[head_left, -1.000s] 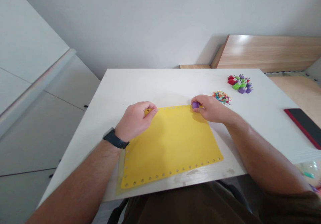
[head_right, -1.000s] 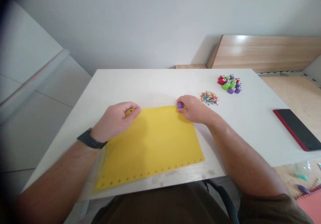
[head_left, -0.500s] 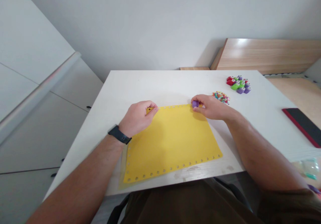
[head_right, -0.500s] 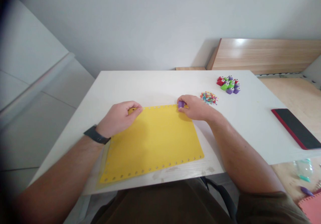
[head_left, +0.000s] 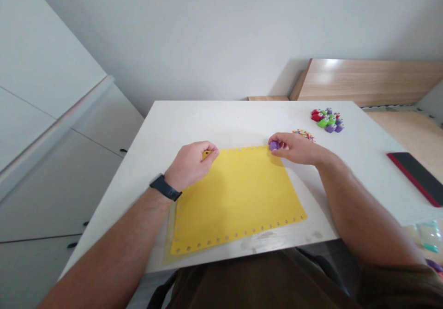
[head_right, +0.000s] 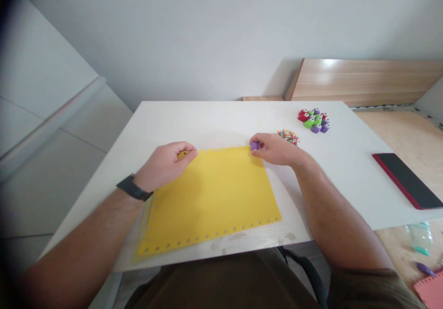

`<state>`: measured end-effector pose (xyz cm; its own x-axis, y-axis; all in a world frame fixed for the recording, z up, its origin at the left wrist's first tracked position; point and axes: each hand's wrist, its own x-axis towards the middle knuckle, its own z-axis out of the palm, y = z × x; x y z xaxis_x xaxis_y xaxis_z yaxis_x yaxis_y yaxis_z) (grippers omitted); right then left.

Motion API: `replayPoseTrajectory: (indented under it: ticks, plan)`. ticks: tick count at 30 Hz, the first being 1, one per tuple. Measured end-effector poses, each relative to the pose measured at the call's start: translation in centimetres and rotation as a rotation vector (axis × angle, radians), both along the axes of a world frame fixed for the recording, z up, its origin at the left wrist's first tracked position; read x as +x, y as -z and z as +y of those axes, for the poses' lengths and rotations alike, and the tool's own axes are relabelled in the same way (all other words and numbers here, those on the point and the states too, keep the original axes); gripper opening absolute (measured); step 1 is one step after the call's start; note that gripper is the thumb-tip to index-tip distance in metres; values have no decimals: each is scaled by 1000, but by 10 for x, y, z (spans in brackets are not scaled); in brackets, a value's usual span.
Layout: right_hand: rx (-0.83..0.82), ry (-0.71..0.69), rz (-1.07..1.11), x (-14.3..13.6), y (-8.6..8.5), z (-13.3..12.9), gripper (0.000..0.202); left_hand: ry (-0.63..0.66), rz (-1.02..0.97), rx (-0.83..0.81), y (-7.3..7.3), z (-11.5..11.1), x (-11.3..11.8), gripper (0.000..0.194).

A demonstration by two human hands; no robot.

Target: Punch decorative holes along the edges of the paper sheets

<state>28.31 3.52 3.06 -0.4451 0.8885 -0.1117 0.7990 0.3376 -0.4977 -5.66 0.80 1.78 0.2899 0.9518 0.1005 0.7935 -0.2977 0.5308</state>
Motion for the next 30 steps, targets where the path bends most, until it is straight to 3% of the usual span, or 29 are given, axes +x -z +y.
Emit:
replayPoseTrajectory:
  ticks: [20,30]
  plan:
    - [-42,-23,54,6,1,2,23,-9,-3,9,2,2,-1,31]
    - [-66,9,154,13,13,-5,27,-10,6,-11,5,2,-2,29]
